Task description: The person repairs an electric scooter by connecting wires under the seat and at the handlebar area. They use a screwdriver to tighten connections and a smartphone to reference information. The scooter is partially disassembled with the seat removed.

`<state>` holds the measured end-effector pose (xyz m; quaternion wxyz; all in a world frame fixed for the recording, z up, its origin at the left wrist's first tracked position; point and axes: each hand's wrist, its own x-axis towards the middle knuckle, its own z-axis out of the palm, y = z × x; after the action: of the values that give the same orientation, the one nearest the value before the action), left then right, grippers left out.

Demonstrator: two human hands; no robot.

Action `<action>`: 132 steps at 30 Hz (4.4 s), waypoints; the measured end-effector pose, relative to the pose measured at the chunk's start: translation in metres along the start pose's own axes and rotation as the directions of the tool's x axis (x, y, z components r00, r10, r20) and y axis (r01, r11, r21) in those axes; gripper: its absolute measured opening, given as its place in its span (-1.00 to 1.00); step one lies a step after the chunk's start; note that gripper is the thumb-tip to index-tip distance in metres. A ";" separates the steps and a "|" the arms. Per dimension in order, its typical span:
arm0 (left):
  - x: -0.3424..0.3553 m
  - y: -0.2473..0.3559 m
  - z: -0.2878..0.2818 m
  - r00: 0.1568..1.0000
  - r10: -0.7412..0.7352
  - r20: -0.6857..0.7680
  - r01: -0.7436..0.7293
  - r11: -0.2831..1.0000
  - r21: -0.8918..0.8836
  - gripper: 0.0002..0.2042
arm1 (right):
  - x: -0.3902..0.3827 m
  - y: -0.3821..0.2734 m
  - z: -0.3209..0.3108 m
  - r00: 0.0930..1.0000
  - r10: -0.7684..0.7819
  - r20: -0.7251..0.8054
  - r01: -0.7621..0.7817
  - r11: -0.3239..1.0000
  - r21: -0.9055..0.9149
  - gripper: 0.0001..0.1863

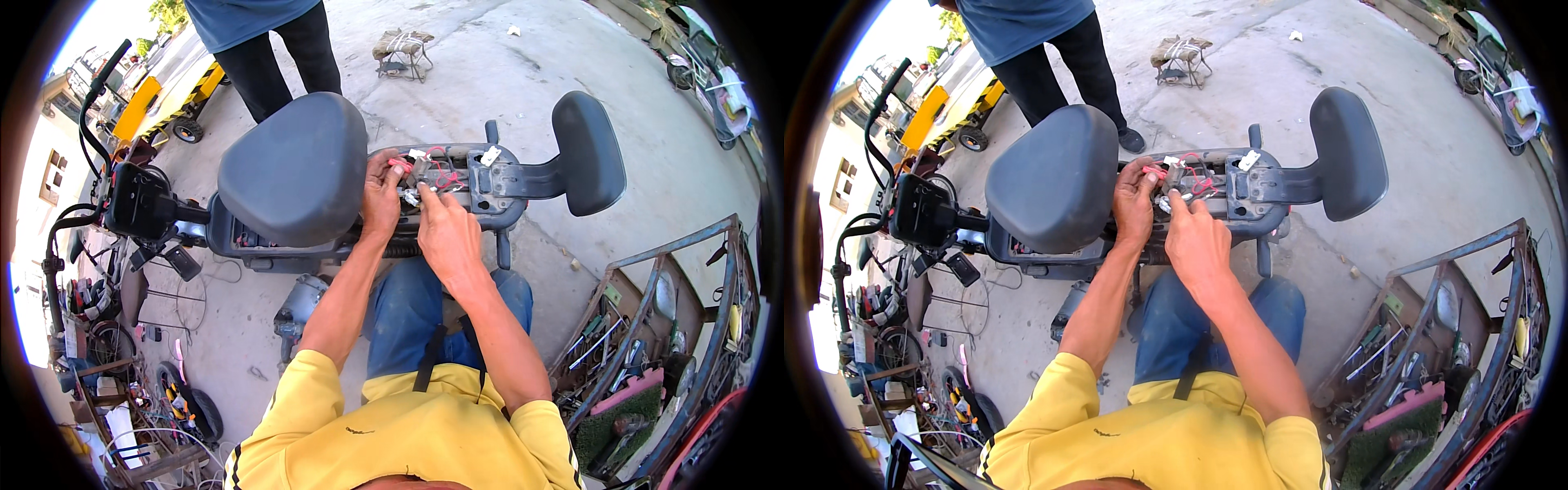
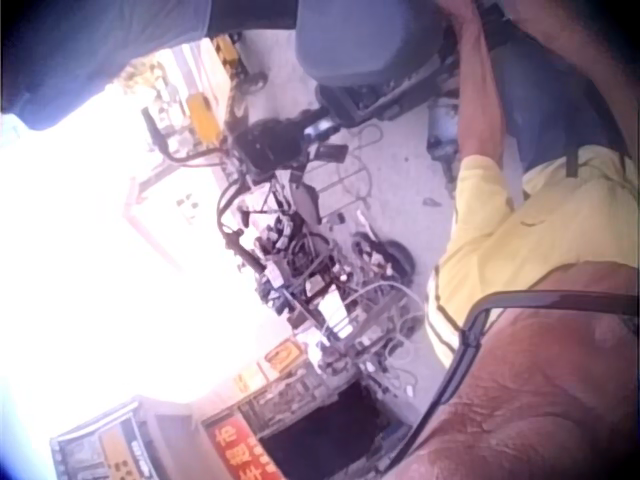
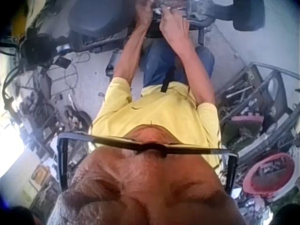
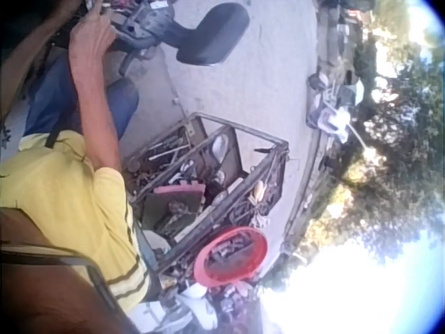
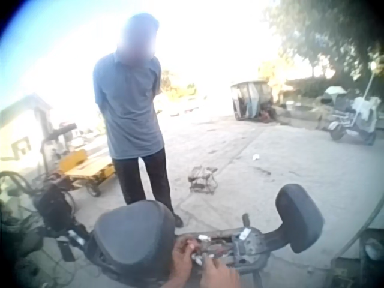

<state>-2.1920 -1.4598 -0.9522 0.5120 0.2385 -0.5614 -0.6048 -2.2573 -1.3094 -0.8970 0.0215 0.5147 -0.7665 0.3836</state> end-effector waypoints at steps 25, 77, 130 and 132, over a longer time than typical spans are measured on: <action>0.001 0.002 -0.009 0.994 0.002 0.107 -0.005 1.000 0.029 -0.64 | 0.054 0.022 -0.073 0.907 -0.098 0.409 0.125 0.991 -0.040 -0.65; -0.011 0.027 0.023 0.941 0.297 0.160 -0.337 0.831 0.442 -0.79 | 0.069 0.060 0.033 0.954 0.264 0.139 -0.283 0.651 0.704 -0.77; -0.011 0.005 0.014 0.997 0.072 0.036 -0.076 0.987 0.141 -0.80 | 0.065 0.053 0.037 0.955 0.271 0.118 -0.253 0.542 0.801 -0.79; -0.010 0.003 0.012 0.998 0.061 0.027 -0.064 0.982 0.180 -0.81 | 0.065 0.051 0.037 0.953 0.278 0.116 -0.257 0.548 0.796 -0.79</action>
<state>-2.1980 -1.4456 -0.9490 0.5010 0.2599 -0.6266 -0.5375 -2.3157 -1.3734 -0.9236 -0.2621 0.3413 -0.5795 0.6921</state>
